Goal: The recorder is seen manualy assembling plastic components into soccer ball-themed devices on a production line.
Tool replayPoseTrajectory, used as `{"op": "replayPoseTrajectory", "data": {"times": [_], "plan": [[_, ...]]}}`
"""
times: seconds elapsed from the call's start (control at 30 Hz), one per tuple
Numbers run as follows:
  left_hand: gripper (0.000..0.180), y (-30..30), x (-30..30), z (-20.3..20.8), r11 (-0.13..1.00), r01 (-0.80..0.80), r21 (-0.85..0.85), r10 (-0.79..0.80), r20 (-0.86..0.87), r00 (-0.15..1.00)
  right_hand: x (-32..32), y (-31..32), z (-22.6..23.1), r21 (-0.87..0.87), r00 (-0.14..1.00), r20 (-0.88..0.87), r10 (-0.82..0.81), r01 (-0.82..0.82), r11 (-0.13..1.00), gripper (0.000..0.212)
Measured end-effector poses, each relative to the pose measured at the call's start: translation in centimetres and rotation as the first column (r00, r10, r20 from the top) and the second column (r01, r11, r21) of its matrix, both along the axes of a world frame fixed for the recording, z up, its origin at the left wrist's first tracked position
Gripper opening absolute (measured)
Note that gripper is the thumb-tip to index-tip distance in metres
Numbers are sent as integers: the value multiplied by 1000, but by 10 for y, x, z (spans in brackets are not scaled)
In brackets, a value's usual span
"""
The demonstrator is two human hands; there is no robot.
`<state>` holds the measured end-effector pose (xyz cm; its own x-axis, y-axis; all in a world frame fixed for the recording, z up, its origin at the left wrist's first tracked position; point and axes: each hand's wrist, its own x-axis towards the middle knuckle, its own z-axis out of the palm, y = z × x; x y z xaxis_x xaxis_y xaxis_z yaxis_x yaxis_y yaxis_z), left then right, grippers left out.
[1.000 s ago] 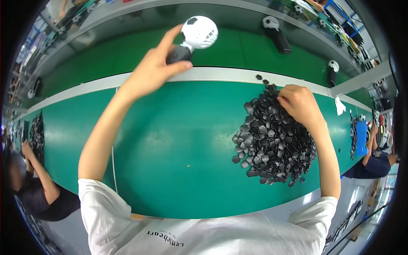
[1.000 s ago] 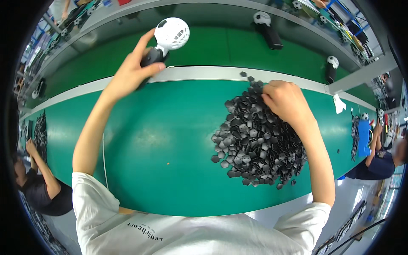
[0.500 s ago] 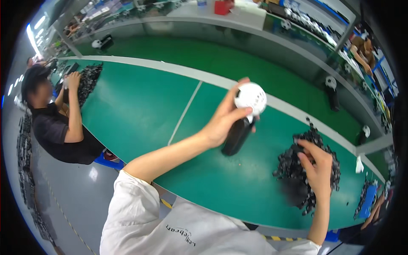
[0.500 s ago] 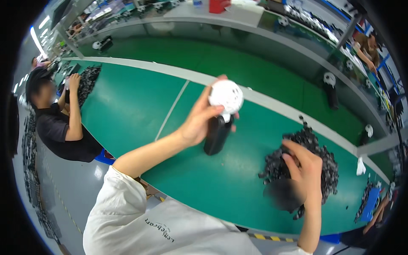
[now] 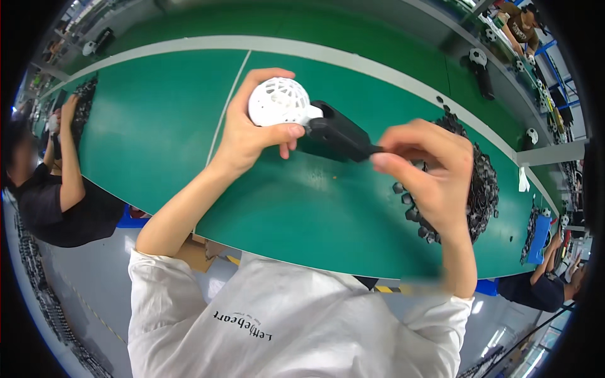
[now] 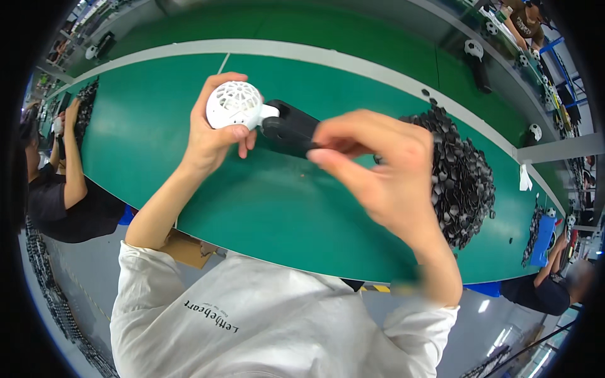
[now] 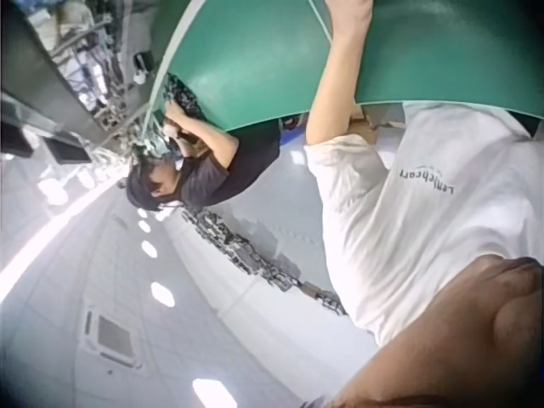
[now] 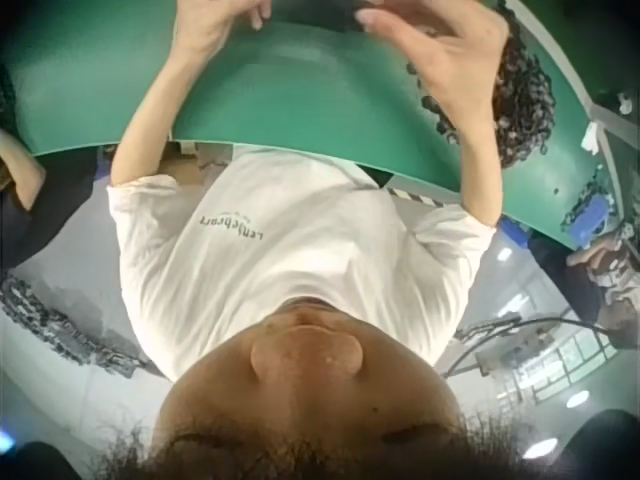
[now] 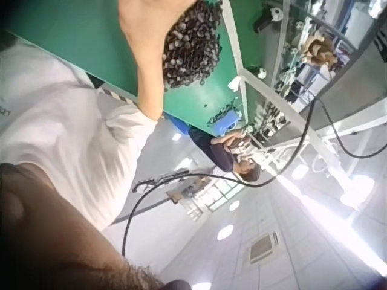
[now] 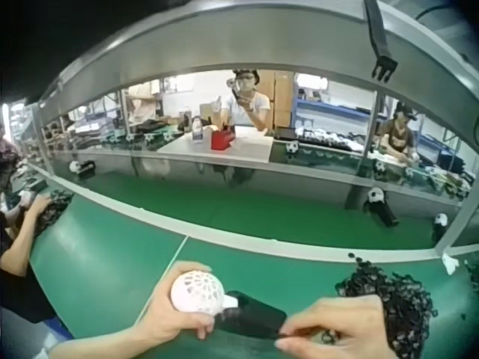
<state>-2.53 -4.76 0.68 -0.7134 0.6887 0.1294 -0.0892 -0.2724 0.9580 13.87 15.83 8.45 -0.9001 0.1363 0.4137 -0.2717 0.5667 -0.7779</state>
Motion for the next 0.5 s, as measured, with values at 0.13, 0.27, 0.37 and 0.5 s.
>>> {"op": "replayPoseTrajectory", "data": {"times": [0.13, 0.27, 0.37, 0.5], "plan": [[75, 10, 20, -20, 980, 123, 154, -131, 47, 990, -20, -18, -16, 212, 989, -77, 128, -110, 971, 14], [91, 7, 22, -26, 985, 89, 147, -102, 84, 991, -36, -25, -22, 299, 984, -63, 167, -142, 944, 15], [99, 1, 21, -19, 986, 123, 116, -132, 75, 988, -48, -28, -8, 297, 982, 66, 176, -188, 936, 13], [94, -1, 21, -22, 980, 116, 164, -135, 111, 985, -63, -35, 14, 431, 953, 209, 220, -292, 854, 13]]}}
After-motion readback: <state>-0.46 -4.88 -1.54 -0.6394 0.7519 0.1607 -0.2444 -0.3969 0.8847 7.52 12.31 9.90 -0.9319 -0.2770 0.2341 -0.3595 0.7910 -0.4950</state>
